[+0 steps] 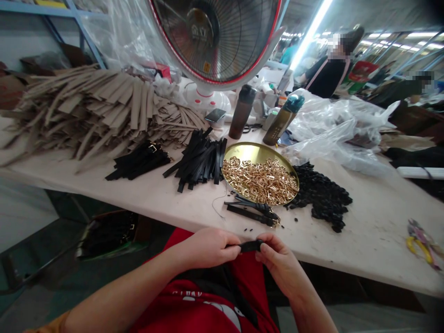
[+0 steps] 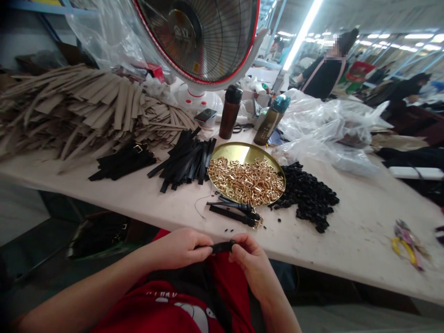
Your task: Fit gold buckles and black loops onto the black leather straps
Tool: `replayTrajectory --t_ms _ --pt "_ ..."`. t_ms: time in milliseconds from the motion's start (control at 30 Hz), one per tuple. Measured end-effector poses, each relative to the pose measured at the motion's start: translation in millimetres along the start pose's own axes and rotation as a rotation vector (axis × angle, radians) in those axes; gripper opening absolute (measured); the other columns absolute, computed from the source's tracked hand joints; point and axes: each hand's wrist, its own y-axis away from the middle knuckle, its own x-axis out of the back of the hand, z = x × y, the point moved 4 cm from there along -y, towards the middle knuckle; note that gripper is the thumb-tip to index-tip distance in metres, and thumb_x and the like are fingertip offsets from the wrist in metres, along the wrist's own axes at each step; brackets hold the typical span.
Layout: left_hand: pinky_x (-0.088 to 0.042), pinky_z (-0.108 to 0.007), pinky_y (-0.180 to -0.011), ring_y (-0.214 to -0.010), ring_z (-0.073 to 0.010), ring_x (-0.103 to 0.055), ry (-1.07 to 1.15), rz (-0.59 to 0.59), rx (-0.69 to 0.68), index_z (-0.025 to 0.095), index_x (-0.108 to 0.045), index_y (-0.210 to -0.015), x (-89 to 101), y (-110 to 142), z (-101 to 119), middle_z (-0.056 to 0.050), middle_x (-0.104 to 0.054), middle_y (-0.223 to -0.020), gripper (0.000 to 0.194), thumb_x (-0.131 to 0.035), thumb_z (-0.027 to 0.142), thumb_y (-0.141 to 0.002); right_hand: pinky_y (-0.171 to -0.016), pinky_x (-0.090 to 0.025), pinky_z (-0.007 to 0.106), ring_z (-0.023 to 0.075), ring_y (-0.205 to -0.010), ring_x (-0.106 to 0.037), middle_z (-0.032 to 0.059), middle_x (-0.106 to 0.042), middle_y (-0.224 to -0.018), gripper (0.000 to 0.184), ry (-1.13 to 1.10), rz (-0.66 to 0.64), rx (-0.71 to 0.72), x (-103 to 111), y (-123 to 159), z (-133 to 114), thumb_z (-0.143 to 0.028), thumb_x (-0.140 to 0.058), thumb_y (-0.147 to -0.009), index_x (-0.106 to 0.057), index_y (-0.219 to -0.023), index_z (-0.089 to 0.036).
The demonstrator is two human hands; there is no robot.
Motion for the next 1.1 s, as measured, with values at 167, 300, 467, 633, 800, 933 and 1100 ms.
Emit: replayTrajectory --t_ms 167,300,467,633,800,933,1100 --pt "-0.028 -0.018 -0.049 -0.054 -0.0111 -0.049 0.022 -0.049 -0.001 0.020 -0.065 -0.076 1.5 -2.6 -4.4 0.002 -0.059 -0.061 0.026 -0.040 0.029 -0.079 -0.055 -0.040 0.024 0.0105 -0.053 -0.051 -0.0041 -0.058 -0.057 0.024 0.106 -0.001 -0.006 5.9 -4.4 3.5 -0.031 -0.072 -0.062 -0.059 -0.079 -0.019" --pt "-0.029 -0.018 -0.049 -0.056 -0.0107 -0.050 0.061 -0.092 -0.002 0.019 -0.064 -0.080 -2.4 -4.2 -2.3 0.002 -0.059 -0.063 0.027 -0.039 0.029 -0.080 -0.056 -0.039 0.024 0.0110 -0.054 -0.052 -0.0036 -0.059 -0.057 0.026 0.169 0.003 -0.016 10.0 -6.9 6.4 -0.033 -0.072 -0.062 -0.060 -0.080 -0.018" --pt "-0.033 -0.019 -0.054 -0.062 -0.0123 -0.053 0.104 0.045 0.046 0.018 -0.063 -0.079 -14.6 -11.7 3.1 0.001 -0.062 -0.069 0.029 -0.036 0.028 -0.082 -0.056 -0.040 0.023 0.0098 -0.054 -0.052 -0.0038 -0.059 -0.059 0.025 0.029 -0.002 -0.049 2.3 -4.7 10.8 -0.029 -0.073 -0.062 -0.059 -0.080 -0.020" --pt "-0.038 -0.021 -0.059 -0.067 -0.0148 -0.056 0.197 -0.002 0.087 0.018 -0.059 -0.087 -20.0 -8.4 2.0 -0.001 -0.064 -0.076 0.024 -0.040 0.031 -0.081 -0.055 -0.041 0.022 0.0090 -0.053 -0.050 -0.0042 -0.058 -0.058 0.023 -0.097 0.061 -0.015 -2.5 0.6 6.5 -0.026 -0.074 -0.060 -0.060 -0.078 -0.019" --pt "-0.041 -0.026 -0.073 -0.082 -0.0183 -0.058 0.257 0.069 0.132 0.018 -0.055 -0.097 -17.7 -7.1 -6.1 -0.005 -0.064 -0.090 0.024 -0.037 0.027 -0.083 -0.056 -0.043 0.022 0.0088 -0.052 -0.051 -0.0037 -0.059 -0.059 0.024 -0.241 0.119 -0.022 -15.3 -3.1 13.0 -0.024 -0.075 -0.058 -0.061 -0.076 -0.019" --pt "-0.041 -0.030 -0.078 -0.090 -0.0203 -0.058 0.340 0.123 0.187 0.018 -0.044 -0.115 -20.1 -15.4 -12.2 -0.007 -0.063 -0.096 0.033 -0.036 0.028 -0.084 -0.057 -0.043 0.020 0.0076 -0.054 -0.051 -0.0037 -0.061 -0.061 0.022 -0.293 0.086 -0.032 -26.7 -15.7 17.7 -0.023 -0.074 -0.061 -0.061 -0.079 -0.019" --pt "-0.040 -0.034 -0.083 -0.096 -0.0222 -0.056 0.329 0.182 0.185 0.020 -0.033 -0.128 -12.7 -26.6 -18.3 -0.008 -0.063 -0.102 0.044 -0.035 0.030 -0.085 -0.060 -0.045 0.022 0.0084 -0.058 -0.053 -0.0030 -0.063 -0.070 0.019 -0.306 0.088 0.033 -27.1 -26.4 7.8 -0.023 -0.070 -0.066 -0.063 -0.084 -0.021"
